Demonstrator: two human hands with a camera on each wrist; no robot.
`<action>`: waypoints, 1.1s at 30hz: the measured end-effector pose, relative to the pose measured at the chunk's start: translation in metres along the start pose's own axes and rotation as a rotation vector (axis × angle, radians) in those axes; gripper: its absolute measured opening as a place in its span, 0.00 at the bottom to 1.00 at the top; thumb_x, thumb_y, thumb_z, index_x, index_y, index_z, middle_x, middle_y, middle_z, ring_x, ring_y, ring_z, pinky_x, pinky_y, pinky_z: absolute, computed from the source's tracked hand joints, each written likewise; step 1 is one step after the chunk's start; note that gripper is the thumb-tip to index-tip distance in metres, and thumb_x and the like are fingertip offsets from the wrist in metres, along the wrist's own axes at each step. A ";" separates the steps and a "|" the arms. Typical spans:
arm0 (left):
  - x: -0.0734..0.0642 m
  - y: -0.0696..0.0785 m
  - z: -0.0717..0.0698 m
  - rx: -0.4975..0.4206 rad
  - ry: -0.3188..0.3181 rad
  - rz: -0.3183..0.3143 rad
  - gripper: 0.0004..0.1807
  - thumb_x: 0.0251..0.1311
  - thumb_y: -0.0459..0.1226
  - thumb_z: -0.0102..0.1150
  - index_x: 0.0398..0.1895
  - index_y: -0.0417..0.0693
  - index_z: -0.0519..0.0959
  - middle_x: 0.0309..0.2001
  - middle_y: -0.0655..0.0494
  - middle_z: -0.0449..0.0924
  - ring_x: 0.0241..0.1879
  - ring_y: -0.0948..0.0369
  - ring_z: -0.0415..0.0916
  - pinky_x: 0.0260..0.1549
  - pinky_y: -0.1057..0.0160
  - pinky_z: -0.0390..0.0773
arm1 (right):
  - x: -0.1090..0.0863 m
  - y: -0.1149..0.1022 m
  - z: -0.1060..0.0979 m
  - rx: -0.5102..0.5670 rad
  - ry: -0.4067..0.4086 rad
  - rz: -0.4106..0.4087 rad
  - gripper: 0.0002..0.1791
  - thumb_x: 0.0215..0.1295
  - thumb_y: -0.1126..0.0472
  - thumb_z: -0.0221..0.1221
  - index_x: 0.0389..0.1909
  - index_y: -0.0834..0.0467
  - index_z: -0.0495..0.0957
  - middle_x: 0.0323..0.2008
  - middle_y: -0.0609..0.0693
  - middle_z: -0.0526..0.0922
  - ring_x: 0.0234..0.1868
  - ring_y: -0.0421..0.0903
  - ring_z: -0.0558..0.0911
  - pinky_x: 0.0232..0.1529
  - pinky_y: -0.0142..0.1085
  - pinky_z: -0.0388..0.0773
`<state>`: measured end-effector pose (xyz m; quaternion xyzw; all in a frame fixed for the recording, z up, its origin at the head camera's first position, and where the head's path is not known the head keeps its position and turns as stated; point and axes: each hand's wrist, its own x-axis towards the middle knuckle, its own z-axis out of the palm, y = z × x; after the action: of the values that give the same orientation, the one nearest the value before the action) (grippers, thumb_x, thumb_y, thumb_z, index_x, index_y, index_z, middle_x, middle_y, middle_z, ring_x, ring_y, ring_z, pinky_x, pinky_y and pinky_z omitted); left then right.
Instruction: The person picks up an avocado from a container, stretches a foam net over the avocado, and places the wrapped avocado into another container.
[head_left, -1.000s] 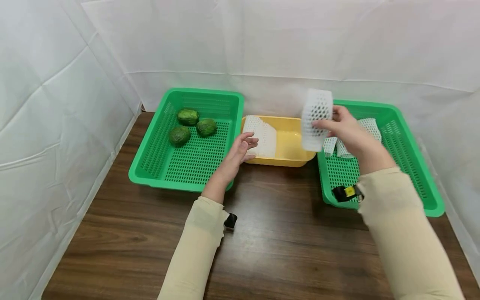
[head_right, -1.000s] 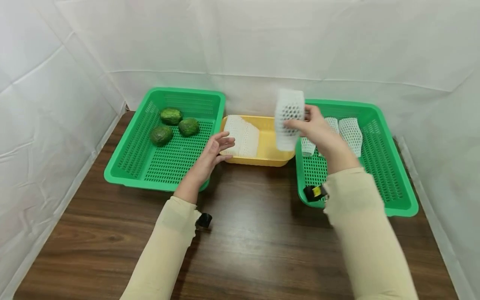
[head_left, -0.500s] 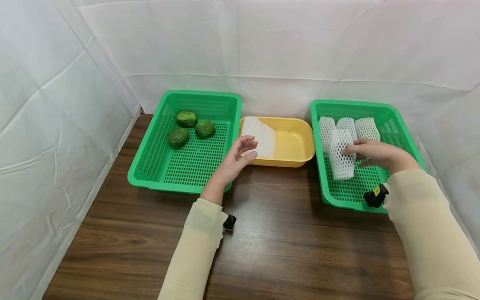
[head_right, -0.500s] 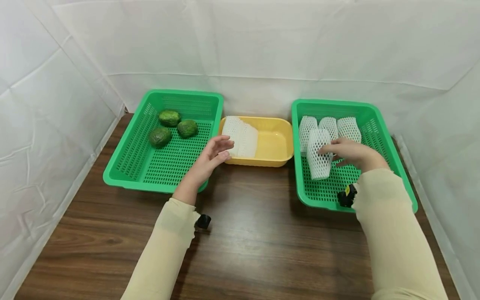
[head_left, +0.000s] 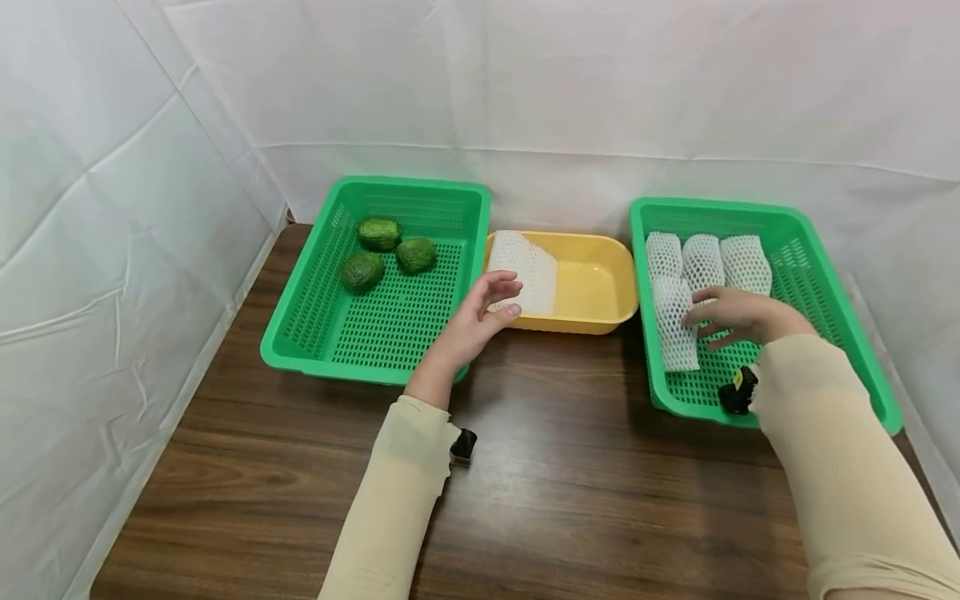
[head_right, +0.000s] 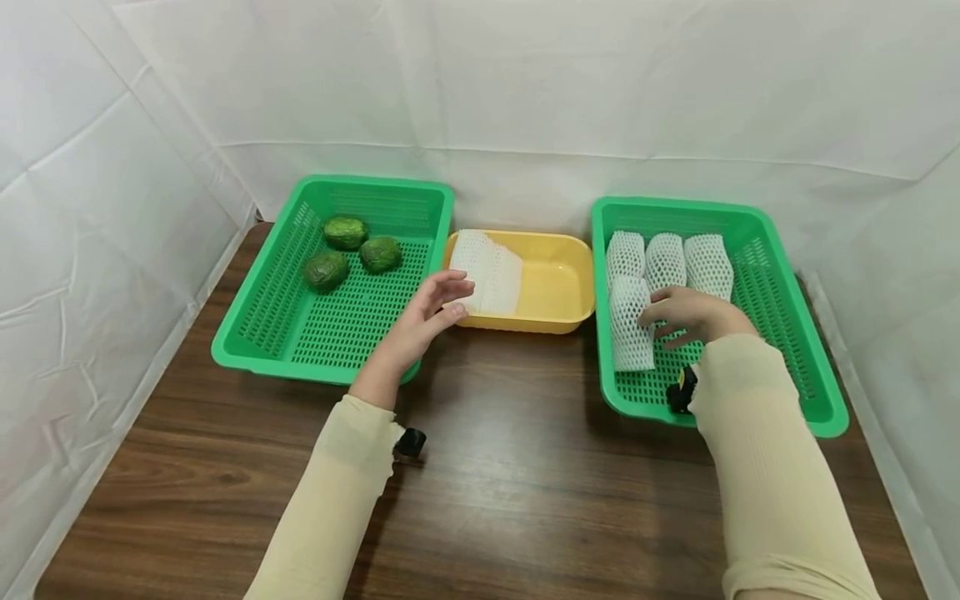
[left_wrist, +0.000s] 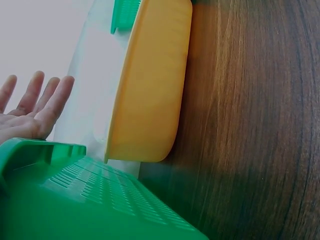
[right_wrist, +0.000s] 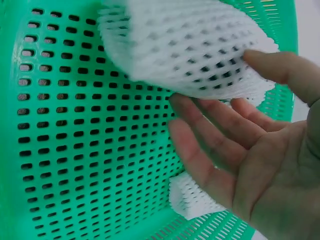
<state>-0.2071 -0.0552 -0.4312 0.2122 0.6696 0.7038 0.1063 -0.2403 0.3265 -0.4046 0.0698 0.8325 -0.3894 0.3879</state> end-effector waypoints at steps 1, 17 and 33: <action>0.000 0.000 0.000 -0.001 0.000 0.001 0.25 0.65 0.31 0.49 0.64 0.39 0.57 0.62 0.38 0.61 0.62 0.54 0.60 0.56 0.54 0.66 | 0.001 0.000 0.000 0.006 0.006 0.005 0.48 0.65 0.53 0.54 0.68 0.72 0.31 0.62 0.74 0.51 0.61 0.69 0.60 0.51 0.50 0.72; -0.001 0.001 0.001 0.025 -0.002 0.010 0.23 0.65 0.33 0.49 0.63 0.39 0.60 0.62 0.39 0.62 0.62 0.55 0.60 0.56 0.56 0.66 | 0.008 0.004 0.001 0.065 0.015 0.023 0.18 0.67 0.62 0.49 0.48 0.69 0.55 0.49 0.68 0.62 0.41 0.55 0.80 0.45 0.48 0.76; -0.001 0.001 0.001 0.025 0.002 -0.013 0.23 0.65 0.32 0.50 0.62 0.37 0.60 0.61 0.41 0.63 0.62 0.56 0.60 0.56 0.58 0.66 | -0.032 -0.041 -0.005 -0.018 0.256 -0.183 0.25 0.70 0.49 0.47 0.52 0.67 0.56 0.50 0.65 0.66 0.43 0.49 0.79 0.40 0.42 0.78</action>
<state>-0.2063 -0.0551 -0.4303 0.2083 0.6798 0.6949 0.1075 -0.2389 0.3078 -0.3556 0.0394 0.8813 -0.4037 0.2424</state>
